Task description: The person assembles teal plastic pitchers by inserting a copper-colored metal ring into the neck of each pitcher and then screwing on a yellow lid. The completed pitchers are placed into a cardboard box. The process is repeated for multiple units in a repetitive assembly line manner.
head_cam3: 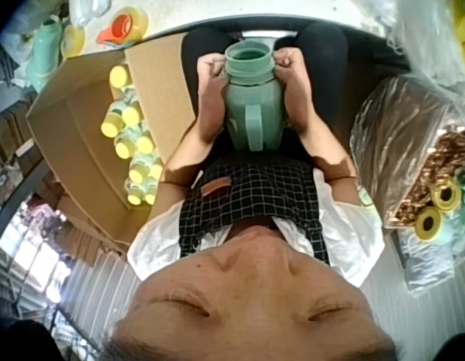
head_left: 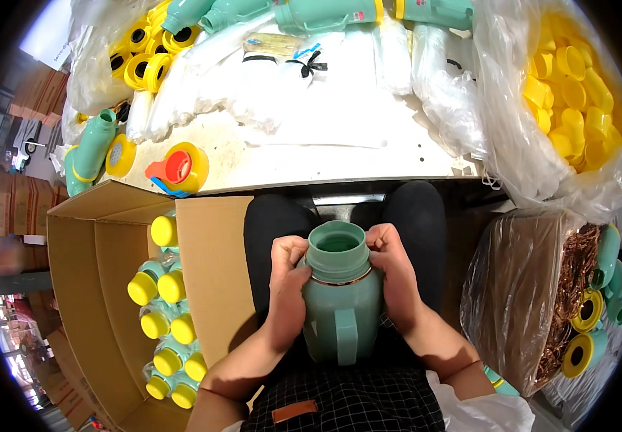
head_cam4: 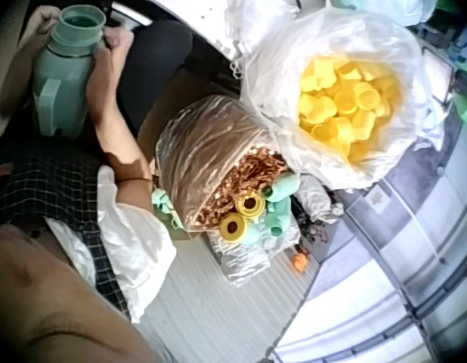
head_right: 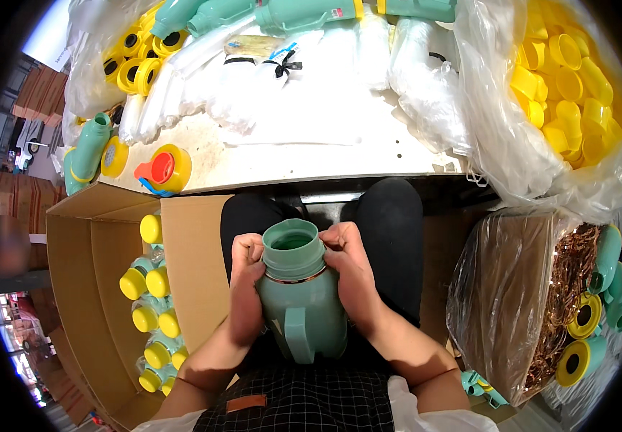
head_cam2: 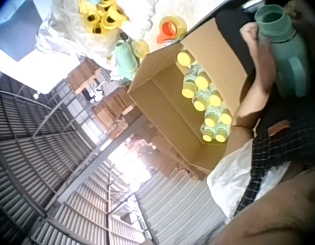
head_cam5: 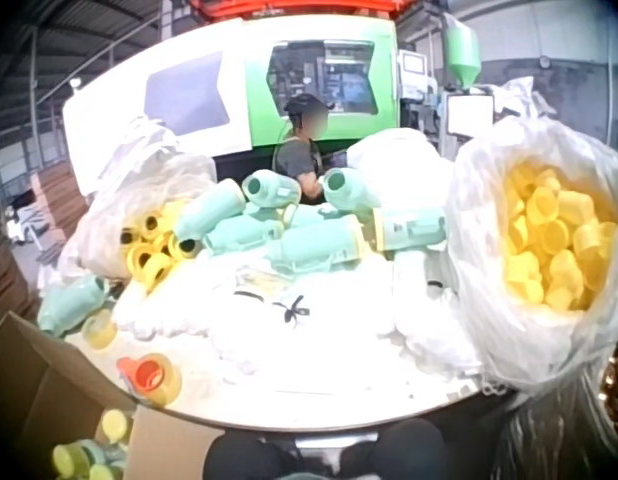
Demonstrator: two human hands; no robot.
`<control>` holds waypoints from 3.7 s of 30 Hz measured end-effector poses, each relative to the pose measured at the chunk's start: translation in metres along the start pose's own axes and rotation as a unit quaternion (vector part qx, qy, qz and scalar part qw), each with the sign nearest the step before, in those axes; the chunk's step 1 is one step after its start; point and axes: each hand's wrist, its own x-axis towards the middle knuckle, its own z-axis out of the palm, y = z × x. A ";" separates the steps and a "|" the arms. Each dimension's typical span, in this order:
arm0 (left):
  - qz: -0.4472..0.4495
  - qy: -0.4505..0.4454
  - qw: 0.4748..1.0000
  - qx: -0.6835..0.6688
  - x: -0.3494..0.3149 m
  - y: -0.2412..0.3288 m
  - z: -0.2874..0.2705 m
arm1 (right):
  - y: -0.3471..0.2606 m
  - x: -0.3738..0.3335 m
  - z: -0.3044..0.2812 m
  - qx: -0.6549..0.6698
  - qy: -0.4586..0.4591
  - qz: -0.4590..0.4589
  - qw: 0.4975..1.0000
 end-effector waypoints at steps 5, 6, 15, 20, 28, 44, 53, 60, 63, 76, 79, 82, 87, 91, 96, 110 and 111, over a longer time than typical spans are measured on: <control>-0.075 -0.057 0.995 -0.044 0.012 0.010 -0.016 | -0.006 0.018 -0.004 0.029 -0.046 0.084 0.995; -0.093 -0.072 0.992 -0.043 0.015 0.012 -0.019 | -0.007 0.022 -0.003 0.027 -0.056 0.100 0.993; -0.126 -0.120 0.985 -0.016 0.058 -0.008 -0.018 | -0.001 0.046 -0.011 -0.017 -0.082 0.001 0.996; 0.086 0.194 0.948 0.237 0.024 0.005 0.028 | -0.059 -0.002 -0.007 -0.177 -0.102 -0.163 0.965; -0.171 -0.026 0.978 0.116 -0.049 -0.008 0.019 | -0.077 -0.076 0.001 -0.342 -0.158 -0.455 0.807; -0.089 0.047 0.994 0.053 -0.024 -0.069 -0.008 | -0.290 0.114 -0.280 -0.621 0.562 -0.155 0.523; 0.118 0.103 0.987 -0.038 0.025 -0.005 -0.021 | -0.067 0.019 -0.091 -0.428 0.145 -0.335 0.826; 0.244 -0.012 0.872 0.424 -0.019 0.001 -0.076 | 0.042 -0.041 -0.074 -0.300 -0.207 0.189 0.912; 0.229 -0.072 0.836 0.493 -0.031 -0.002 -0.052 | -0.023 -0.026 -0.095 -0.229 -0.035 -0.017 0.973; 0.451 -0.119 0.761 0.450 0.128 0.061 0.083 | -0.107 0.019 -0.092 -0.249 -0.211 -0.037 0.944; 0.397 -0.041 0.737 0.545 0.259 -0.005 0.037 | -0.114 0.040 -0.086 -0.331 -0.230 -0.117 0.908; 0.272 -0.027 0.794 0.543 0.298 -0.025 0.019 | -0.123 0.058 -0.090 -0.350 -0.196 -0.088 0.912; 0.251 0.099 0.864 0.425 0.317 -0.016 0.009 | -0.112 0.104 -0.083 -0.218 -0.117 0.099 0.964; 0.169 -0.054 0.945 0.276 0.237 -0.008 0.067 | -0.087 0.118 -0.070 -0.167 0.045 -0.039 0.984; 0.102 -0.051 0.993 -0.023 0.174 -0.004 0.080 | -0.069 0.116 -0.108 -0.103 0.104 -0.157 0.977; 0.174 -0.058 0.936 0.299 0.126 0.006 0.036 | -0.043 0.055 -0.132 0.005 0.318 -0.259 0.912; 0.301 -0.068 0.910 0.275 0.120 0.012 0.037 | -0.030 0.043 -0.113 -0.150 0.351 -0.371 0.847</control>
